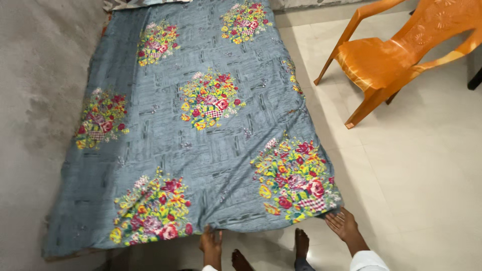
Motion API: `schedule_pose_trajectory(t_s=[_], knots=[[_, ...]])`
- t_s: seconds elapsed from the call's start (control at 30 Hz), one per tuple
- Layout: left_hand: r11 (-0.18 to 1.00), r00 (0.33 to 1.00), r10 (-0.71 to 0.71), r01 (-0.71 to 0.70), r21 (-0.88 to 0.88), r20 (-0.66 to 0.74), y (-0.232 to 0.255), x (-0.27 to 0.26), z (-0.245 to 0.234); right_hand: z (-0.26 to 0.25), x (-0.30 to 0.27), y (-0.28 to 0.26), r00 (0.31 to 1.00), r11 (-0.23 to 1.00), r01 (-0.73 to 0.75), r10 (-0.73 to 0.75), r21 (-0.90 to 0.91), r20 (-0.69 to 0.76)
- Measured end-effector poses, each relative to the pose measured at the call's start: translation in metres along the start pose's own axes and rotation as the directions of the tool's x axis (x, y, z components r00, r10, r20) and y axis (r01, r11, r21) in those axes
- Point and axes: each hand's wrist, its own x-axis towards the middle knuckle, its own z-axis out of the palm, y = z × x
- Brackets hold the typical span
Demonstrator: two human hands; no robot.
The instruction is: The person spreads a blue floral bedsheet over a mattress, smoothing it out and tucking the edges under the mattress. They adjust the sheet along the sides and corners to ensure it is flat and properly aligned.
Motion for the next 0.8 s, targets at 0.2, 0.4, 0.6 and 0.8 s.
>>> schedule_pose_trajectory(t_s=[0.2, 0.4, 0.6, 0.8], knots=[[0.984, 0.983, 0.178, -0.179, 0.01, 0.042, -0.075, -0.045, 0.015, -0.007, 0.058, -0.033, 0.996, 0.996, -0.065, 0.069, -0.067, 0.058], [0.987, 0.995, -0.001, -0.015, 0.162, 0.1, -0.195, -0.104, 0.053, -0.009, 0.049, -0.058, 0.996, 0.948, -0.08, 0.084, -0.308, 0.0], [0.989, 0.997, 0.04, -0.048, 0.141, 0.059, -0.237, -0.113, 0.092, -0.009, 0.058, -0.086, 0.988, 0.965, 0.007, 0.035, -0.262, 0.153], [0.98, 0.971, -0.002, -0.046, 0.195, 0.238, -0.232, -0.121, 0.059, -0.063, 0.06, -0.065, 0.975, 0.976, 0.017, 0.032, -0.218, 0.22]])
